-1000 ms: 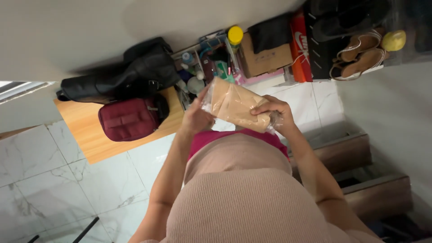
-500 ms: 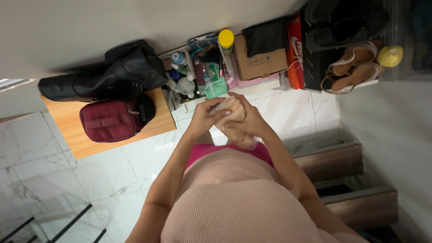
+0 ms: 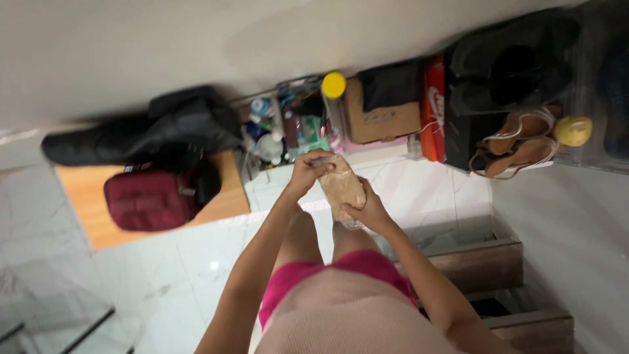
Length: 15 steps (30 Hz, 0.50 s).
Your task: Unpacking various electronics accessories and then cleaning a component from a printer with a cloth.
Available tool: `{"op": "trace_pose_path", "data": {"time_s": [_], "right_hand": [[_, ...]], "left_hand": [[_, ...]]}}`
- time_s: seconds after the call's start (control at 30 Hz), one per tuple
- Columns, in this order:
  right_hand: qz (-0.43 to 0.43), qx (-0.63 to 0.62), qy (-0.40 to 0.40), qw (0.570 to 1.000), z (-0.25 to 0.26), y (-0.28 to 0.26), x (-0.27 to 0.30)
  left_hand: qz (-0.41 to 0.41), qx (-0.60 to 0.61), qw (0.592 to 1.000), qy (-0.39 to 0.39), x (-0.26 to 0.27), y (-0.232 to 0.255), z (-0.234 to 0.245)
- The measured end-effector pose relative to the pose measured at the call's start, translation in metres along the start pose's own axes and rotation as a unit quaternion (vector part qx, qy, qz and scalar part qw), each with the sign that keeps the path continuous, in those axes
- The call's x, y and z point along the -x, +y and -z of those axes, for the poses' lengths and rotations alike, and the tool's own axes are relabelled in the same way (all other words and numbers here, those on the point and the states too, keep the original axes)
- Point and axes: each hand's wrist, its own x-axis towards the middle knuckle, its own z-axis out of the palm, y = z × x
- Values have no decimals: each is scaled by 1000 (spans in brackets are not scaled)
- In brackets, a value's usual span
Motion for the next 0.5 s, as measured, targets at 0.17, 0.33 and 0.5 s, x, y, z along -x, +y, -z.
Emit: {"op": "trace_pose_path", "data": {"time_s": [0.17,0.33,0.5], "right_hand": [[-27,101,126,986,24,38,-70],[42,167,261,950,18,84,-151],[37,217,319,922,-3,97,-207]], "left_hand": [[-81,-119,990,7,-85,-27,4],[-160,-181,965,102,-132,-134,16],[-13,-247,963,109,-104,-175,10]]}}
